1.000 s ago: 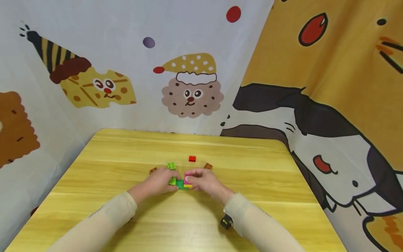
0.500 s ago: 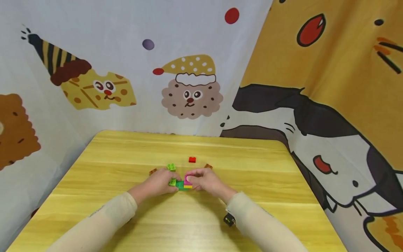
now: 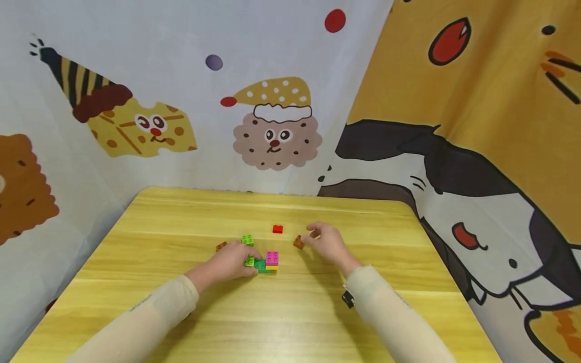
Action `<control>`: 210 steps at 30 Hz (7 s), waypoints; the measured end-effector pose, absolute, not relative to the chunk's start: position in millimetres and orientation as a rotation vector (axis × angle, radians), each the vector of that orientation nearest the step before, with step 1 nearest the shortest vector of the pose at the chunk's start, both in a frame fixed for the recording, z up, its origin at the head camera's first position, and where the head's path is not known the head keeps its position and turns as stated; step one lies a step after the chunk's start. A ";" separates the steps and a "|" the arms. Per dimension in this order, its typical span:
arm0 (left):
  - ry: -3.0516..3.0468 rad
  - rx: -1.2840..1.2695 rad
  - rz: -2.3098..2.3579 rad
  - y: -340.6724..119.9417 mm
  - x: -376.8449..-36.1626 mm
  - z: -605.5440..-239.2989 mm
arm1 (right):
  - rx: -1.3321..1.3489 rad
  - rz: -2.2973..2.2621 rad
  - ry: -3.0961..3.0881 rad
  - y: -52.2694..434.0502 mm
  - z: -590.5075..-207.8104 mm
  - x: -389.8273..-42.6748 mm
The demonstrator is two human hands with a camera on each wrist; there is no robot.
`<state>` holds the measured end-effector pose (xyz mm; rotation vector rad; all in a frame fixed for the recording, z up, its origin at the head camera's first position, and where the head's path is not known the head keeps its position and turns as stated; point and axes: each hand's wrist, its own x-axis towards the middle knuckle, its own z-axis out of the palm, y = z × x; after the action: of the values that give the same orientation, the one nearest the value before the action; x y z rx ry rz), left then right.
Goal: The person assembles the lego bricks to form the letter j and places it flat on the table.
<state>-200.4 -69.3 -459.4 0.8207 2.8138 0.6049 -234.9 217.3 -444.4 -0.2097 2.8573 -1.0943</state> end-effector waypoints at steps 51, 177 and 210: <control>2.786 0.877 0.709 -71.4 -200.9 -460.7 | -0.581 -1.300 2.480 162.8 -433.4 -204.8; 2.799 0.835 0.659 -69.9 -201.7 -463.7 | -0.640 -0.753 2.627 172.1 -449.2 -263.2; 2.794 0.865 0.695 -70.3 -202.4 -463.1 | -0.764 -1.021 2.667 169.5 -412.4 -228.9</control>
<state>-202.4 -70.3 -463.1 0.8653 2.7939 0.6950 -228.9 169.5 -412.4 -0.7639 2.6673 -1.0212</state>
